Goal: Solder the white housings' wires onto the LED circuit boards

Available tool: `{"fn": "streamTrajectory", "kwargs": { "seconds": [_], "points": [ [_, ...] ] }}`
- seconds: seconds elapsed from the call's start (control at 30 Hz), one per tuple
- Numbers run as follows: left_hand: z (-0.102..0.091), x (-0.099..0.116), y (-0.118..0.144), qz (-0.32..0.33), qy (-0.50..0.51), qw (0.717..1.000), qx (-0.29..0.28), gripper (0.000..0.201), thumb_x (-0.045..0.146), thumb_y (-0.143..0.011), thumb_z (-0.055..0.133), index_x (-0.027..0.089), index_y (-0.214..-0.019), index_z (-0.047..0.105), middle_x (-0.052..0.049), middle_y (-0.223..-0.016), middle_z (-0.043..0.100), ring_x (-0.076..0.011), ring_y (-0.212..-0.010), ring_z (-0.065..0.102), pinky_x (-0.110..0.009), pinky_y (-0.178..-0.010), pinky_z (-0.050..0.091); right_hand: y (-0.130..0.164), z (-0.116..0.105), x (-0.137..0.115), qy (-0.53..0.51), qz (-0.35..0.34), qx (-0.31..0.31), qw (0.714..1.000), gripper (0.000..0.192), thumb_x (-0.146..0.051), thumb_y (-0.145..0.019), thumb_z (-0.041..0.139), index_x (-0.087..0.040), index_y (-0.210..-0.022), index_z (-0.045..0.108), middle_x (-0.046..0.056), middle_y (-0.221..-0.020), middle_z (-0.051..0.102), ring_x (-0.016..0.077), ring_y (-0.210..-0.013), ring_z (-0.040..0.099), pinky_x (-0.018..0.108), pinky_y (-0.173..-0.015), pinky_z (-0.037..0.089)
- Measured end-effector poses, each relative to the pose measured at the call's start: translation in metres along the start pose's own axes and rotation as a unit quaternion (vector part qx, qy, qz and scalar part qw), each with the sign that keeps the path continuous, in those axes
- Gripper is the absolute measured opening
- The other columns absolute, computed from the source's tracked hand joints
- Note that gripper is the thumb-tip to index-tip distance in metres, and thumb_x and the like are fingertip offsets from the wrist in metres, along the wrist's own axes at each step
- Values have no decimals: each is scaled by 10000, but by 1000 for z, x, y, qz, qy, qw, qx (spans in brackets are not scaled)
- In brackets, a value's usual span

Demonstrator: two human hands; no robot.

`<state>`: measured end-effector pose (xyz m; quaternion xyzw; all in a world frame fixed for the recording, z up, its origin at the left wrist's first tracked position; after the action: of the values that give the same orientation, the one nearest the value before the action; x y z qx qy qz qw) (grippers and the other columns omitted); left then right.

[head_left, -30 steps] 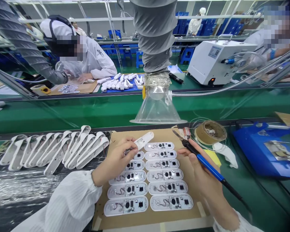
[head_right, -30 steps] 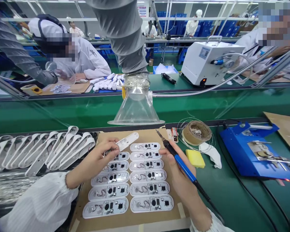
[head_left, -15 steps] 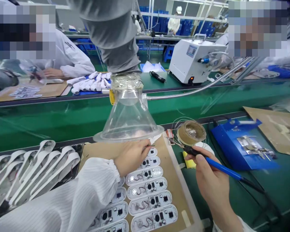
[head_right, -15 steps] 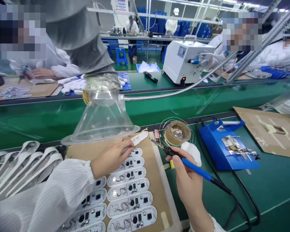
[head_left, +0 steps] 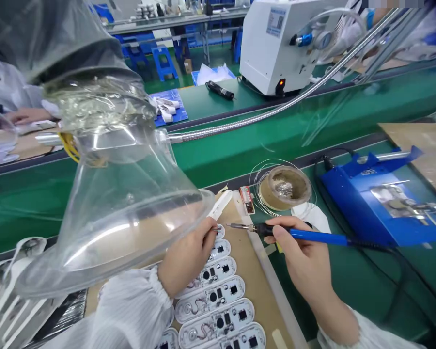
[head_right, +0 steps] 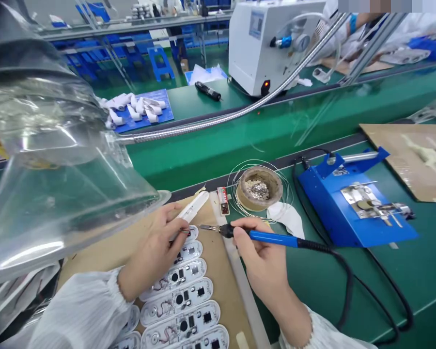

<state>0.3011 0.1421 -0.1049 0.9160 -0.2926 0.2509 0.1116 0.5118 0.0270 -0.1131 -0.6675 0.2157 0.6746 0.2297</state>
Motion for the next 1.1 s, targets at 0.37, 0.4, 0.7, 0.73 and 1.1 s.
{"fn": "streamTrajectory", "kwargs": {
  "seconds": [0.37,0.4,0.7,0.73,1.1],
  "points": [
    [2,0,0,27,19,999,29,171,297,-1016,537,273,-931,684,-99,-1188,686,-352,-1244,658,-483,-955,603,-11,12,-6,14,-12,-19,1000,122,-316,-944,706,-219,-882,745,-19,-581,653,143,-511,604,237,-471,468],
    [2,0,0,24,17,999,28,167,295,-1017,541,272,-937,686,-98,-1206,681,-349,-1247,654,-477,-954,602,-11,12,-5,20,-9,-26,999,121,-316,-943,709,-218,-883,747,-17,-584,656,142,-509,601,238,-465,459],
    [3,2,-1,24,22,999,23,141,252,-1007,548,271,-948,674,-102,-1315,641,-347,-1267,631,-526,-962,603,-15,15,-6,42,-1,-60,997,112,-289,-914,714,-216,-841,758,-8,-615,684,145,-531,640,244,-494,509],
    [3,2,-2,24,24,999,23,134,256,-1005,556,280,-948,676,-97,-1305,645,-351,-1280,625,-532,-963,605,-15,16,-7,46,-1,-61,997,114,-290,-909,715,-214,-837,759,-5,-620,688,148,-534,646,247,-494,515],
    [3,4,-1,20,35,999,30,126,252,-1008,553,266,-962,670,-111,-1387,622,-388,-1337,594,-548,-975,602,-14,19,-12,78,-9,-66,995,108,-300,-888,717,-213,-847,766,-5,-634,692,153,-551,666,252,-498,542]
  ]
}}
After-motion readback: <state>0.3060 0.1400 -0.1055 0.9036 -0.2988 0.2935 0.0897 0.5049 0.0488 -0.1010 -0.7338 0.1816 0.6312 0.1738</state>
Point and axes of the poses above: each hand's wrist, its own y-axis away from the middle knuckle, its own z-axis out of the palm, x = y × z, the point moved 7 cm from there along -y, towards the middle knuckle
